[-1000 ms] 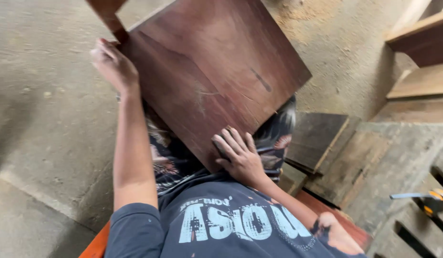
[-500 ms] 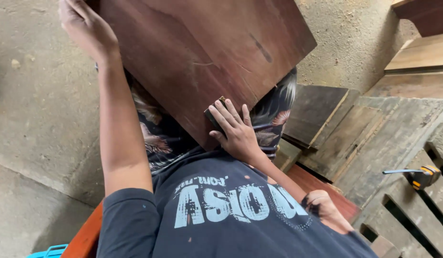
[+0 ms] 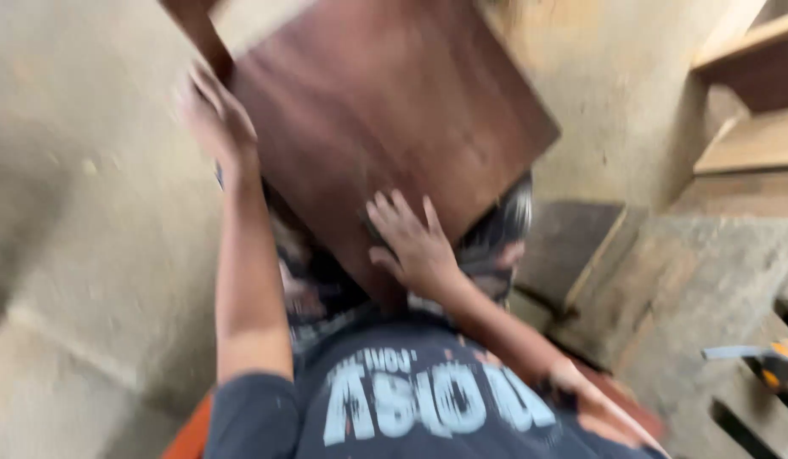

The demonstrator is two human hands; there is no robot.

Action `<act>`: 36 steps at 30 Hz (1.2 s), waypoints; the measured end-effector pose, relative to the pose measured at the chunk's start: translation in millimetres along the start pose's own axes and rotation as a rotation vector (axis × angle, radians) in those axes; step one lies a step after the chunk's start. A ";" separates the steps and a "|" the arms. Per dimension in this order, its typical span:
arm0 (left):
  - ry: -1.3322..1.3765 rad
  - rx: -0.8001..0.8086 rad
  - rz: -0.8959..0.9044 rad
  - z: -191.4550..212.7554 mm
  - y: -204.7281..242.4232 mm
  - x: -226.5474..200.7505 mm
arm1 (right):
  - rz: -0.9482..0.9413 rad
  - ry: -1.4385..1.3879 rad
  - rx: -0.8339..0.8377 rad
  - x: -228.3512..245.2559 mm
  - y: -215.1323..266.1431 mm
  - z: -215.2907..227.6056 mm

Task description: The person sits on the floor with a wooden chair placed on their lap and uses a sanding block to smooth the chair's seat. They rub the sanding block back and forth across the surface of the seat, focusing on the edges and corners.

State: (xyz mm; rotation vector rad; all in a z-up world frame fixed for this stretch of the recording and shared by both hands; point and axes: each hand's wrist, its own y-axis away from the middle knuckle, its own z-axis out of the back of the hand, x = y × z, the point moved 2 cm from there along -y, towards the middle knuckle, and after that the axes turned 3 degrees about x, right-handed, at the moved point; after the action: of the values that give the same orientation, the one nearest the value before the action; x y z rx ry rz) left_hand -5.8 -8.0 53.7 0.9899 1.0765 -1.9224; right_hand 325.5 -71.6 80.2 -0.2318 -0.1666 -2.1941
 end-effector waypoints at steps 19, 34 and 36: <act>-0.080 -0.021 0.147 -12.9 14.8 29.5 | -0.079 0.042 -0.070 -1.1 -56.8 -20.5; -0.098 0.032 0.133 -34.3 6.0 79.8 | -0.085 0.002 -0.067 0.9 -83.4 -22.5; -0.082 0.017 0.124 -30.0 3.5 69.8 | -0.079 -0.001 -0.071 2.8 -56.5 -14.9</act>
State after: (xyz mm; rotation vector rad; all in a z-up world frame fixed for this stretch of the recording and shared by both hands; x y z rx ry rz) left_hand -26.3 2.7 -18.7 0.9567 0.9321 -1.8580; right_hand 276.6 -43.5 64.3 -0.2705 -0.1001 -2.2811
